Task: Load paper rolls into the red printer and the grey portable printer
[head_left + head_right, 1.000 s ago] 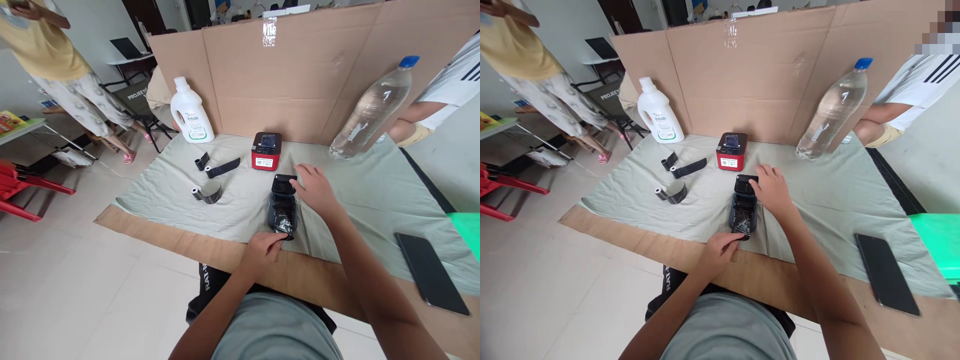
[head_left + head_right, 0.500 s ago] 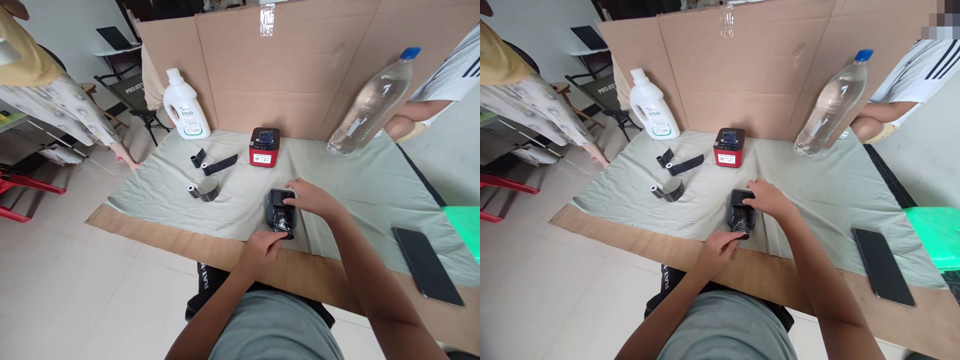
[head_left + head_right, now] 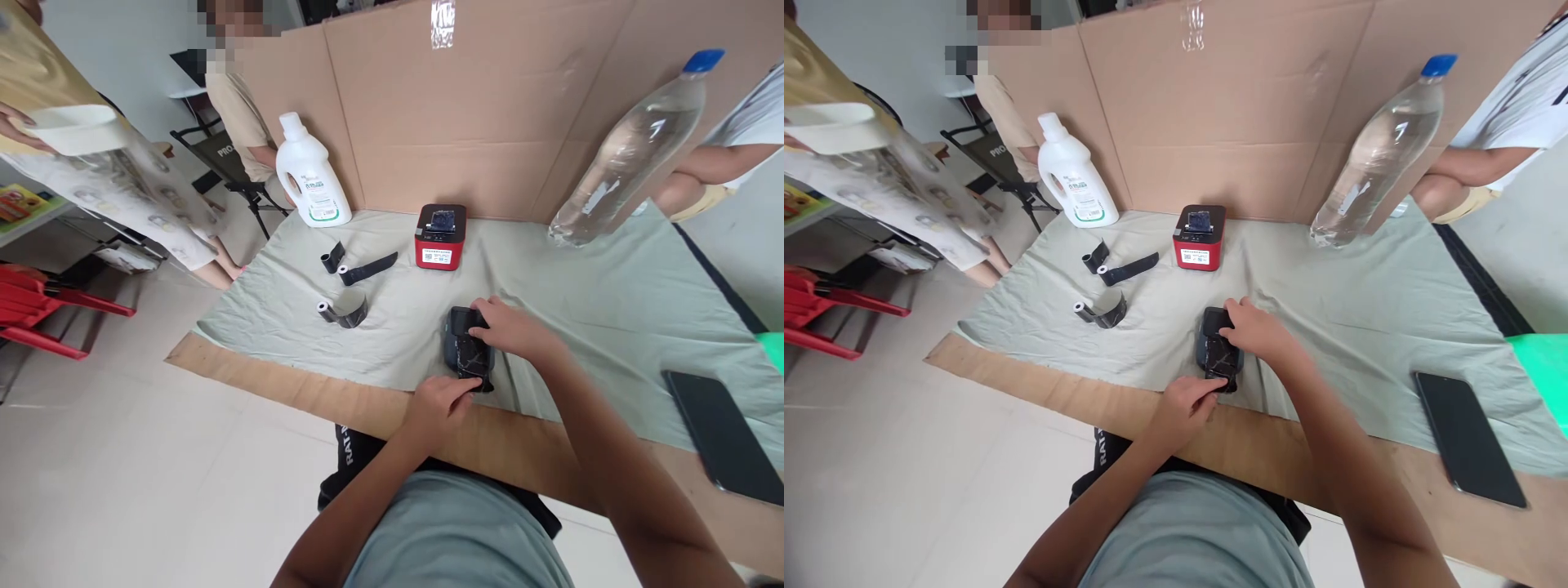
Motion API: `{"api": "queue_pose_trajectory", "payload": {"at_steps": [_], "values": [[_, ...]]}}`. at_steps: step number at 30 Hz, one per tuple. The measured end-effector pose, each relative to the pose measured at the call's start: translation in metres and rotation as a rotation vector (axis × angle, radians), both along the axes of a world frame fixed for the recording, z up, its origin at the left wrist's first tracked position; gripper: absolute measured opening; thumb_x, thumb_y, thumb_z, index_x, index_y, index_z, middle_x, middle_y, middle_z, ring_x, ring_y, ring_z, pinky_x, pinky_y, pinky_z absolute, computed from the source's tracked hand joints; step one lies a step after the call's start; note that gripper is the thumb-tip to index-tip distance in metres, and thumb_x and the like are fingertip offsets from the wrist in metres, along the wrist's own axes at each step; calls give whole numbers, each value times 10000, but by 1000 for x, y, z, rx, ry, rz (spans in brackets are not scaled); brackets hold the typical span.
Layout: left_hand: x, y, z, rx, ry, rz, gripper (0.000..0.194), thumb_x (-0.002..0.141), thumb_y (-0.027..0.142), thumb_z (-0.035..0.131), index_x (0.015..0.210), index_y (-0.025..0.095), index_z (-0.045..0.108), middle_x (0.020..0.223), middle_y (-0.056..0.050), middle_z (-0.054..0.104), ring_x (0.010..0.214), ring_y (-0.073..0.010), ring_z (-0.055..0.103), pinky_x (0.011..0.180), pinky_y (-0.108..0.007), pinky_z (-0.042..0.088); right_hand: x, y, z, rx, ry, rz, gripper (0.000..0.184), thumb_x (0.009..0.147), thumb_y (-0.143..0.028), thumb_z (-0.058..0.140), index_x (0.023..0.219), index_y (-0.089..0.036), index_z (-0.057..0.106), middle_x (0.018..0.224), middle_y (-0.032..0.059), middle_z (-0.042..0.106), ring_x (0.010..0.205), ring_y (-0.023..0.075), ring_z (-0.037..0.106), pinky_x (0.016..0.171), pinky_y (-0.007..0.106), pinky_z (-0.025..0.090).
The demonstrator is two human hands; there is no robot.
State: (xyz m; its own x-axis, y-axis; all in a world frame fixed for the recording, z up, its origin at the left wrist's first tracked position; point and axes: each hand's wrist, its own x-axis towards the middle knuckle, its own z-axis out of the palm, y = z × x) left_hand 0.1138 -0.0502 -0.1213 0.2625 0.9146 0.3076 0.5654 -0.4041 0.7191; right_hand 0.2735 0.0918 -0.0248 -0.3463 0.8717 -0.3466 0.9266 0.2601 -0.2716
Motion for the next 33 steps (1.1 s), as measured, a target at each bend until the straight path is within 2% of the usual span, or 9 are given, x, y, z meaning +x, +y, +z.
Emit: {"api": "queue_pose_trajectory", "payload": {"at_steps": [4,7,10,12,14,16,19,27,33], "values": [[2,2,1,81,110,13,329,957,163,531,1224,213,717,906,-60,769,867,-225,671,816,-381,510,-23,-30,-5,97,-11,-160,726,892,-636,576,1419,-168,402,1324,236,504,950,334,683,745,366,474],[4,3,1,113,170,3,328,952,169,550,1235,234,703,1033,-64,765,970,-244,663,858,-406,499,-41,-47,-14,125,-63,-196,912,836,-624,640,1545,-189,266,1526,298,315,1020,391,673,779,413,486],[7,2,0,131,223,-47,313,965,188,545,1239,228,690,1122,-71,746,1074,-250,650,946,-422,495,-47,-53,-20,164,-60,-215,938,799,-525,674,1562,-204,233,1613,281,186,1098,428,633,791,429,488],[10,1,-2,141,284,-102,354,982,238,549,1324,227,641,1173,-78,733,1156,-259,634,1050,-452,465,-44,-51,-19,205,-16,-229,908,778,-484,682,1533,-200,265,1583,270,237,1080,410,632,758,407,488],[13,-2,-5,148,361,-141,439,1002,329,550,1430,231,556,1338,-98,676,1292,-275,579,1149,-495,399,-38,-45,-17,245,34,-255,831,785,-475,664,1483,-186,316,1511,263,320,1014,376,646,731,394,484],[14,-6,-9,152,427,-158,503,1017,413,527,1482,223,499,1521,-113,546,1428,-283,475,1205,-518,338,-32,-33,-13,283,71,-292,753,803,-486,635,1436,-180,364,1441,247,371,968,359,653,738,405,484],[14,-13,-12,156,475,-180,533,1034,462,478,1510,223,465,1619,-90,430,1508,-263,382,1230,-496,311,-22,-4,-14,375,105,-361,733,796,-497,647,1420,-206,397,1442,225,354,1022,380,640,792,431,485],[12,-20,-15,139,476,-182,538,1059,490,388,1535,242,432,1649,-49,383,1529,-247,350,1243,-490,303,4,100,-32,565,193,-536,704,875,-506,618,1449,-162,397,1490,277,311,1106,368,579,875,449,453],[12,-21,-13,121,483,-198,542,1058,482,393,1548,251,412,1657,-40,367,1544,-239,320,1248,-494,305,14,139,-40,558,158,-565,719,912,-513,595,1469,-105,397,1530,328,252,1192,405,518,899,470,422]]}}
